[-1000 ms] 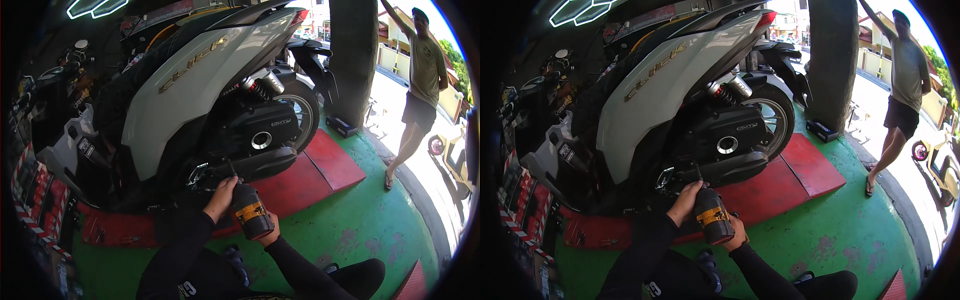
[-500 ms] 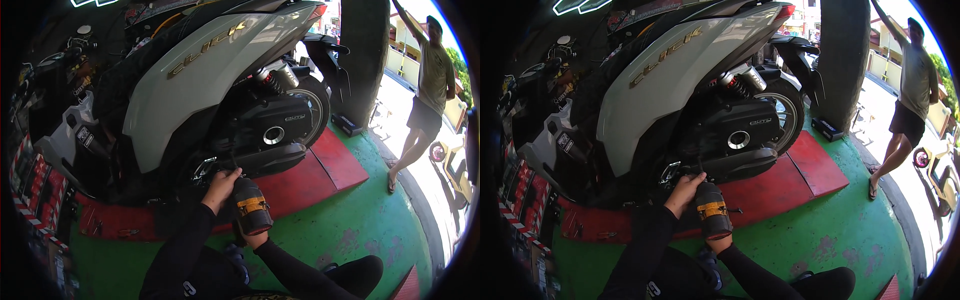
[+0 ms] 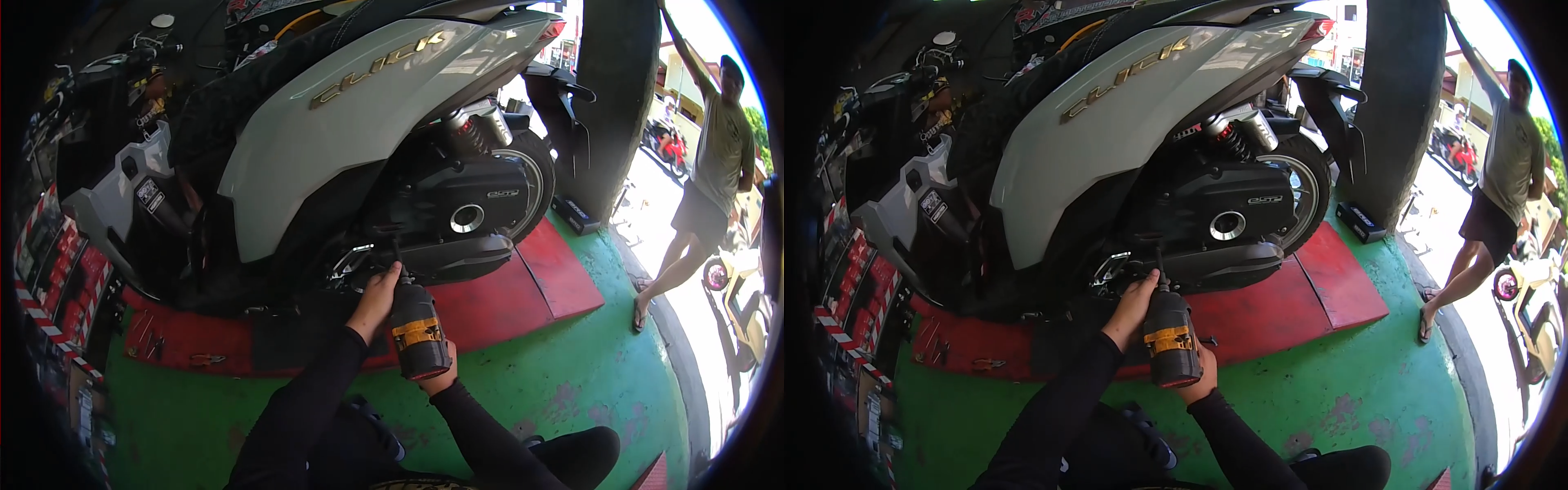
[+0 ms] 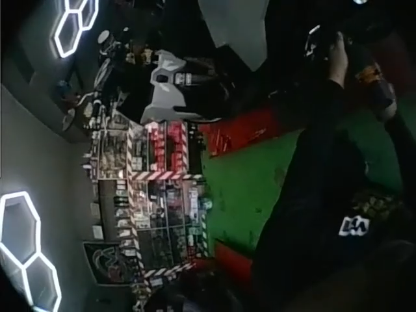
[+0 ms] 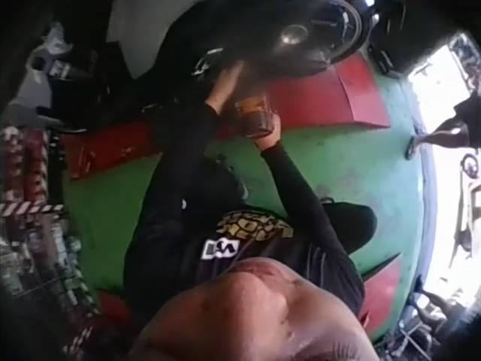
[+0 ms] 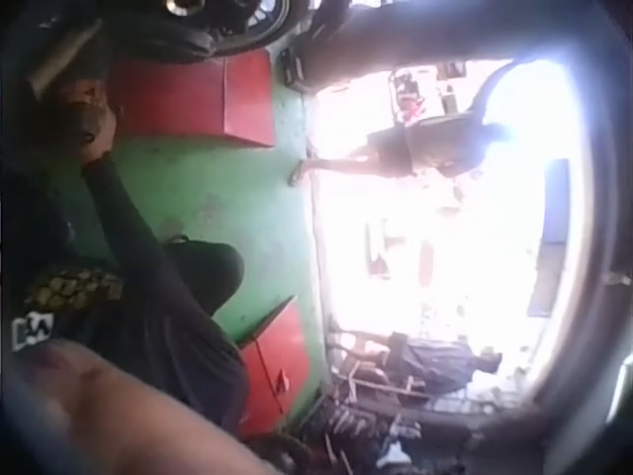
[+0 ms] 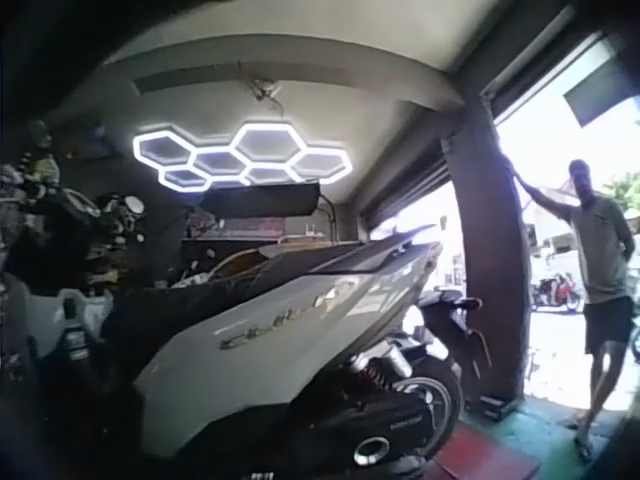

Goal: The person is using an impact wrench and a T-handle wrench to remove the bolts from a scooter's CVT cover.

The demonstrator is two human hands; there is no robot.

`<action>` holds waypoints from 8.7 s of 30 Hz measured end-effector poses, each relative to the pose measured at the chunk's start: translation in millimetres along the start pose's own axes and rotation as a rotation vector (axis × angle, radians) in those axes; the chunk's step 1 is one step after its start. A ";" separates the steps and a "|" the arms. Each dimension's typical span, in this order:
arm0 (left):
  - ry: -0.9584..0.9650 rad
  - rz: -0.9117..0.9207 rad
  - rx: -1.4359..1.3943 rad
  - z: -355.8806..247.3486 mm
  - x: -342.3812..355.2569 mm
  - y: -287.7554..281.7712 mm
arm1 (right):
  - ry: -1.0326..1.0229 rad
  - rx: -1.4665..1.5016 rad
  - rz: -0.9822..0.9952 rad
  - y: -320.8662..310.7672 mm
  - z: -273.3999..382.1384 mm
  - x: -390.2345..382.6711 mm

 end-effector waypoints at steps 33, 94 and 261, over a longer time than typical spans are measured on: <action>0.036 0.261 -0.119 -4.9 -63.3 -96.1 | 0.007 -0.626 0.359 117.5 57.6 2.2; -0.242 0.046 0.042 92.8 -43.7 -141.6 | 0.111 -0.502 0.533 133.7 -55.2 -34.0; 0.045 -0.125 -0.406 116.3 -27.7 -114.1 | 0.591 -1.487 0.582 -8.2 -152.8 -78.6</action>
Point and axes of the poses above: each hand's wrist, its own x-axis towards the middle knuckle, its own y-axis out of the palm, z = x × y, the point moved 10 cm from there along x, towards the middle knuckle, and after that the axes turned 6 degrees about z, right-handed, at the moved point
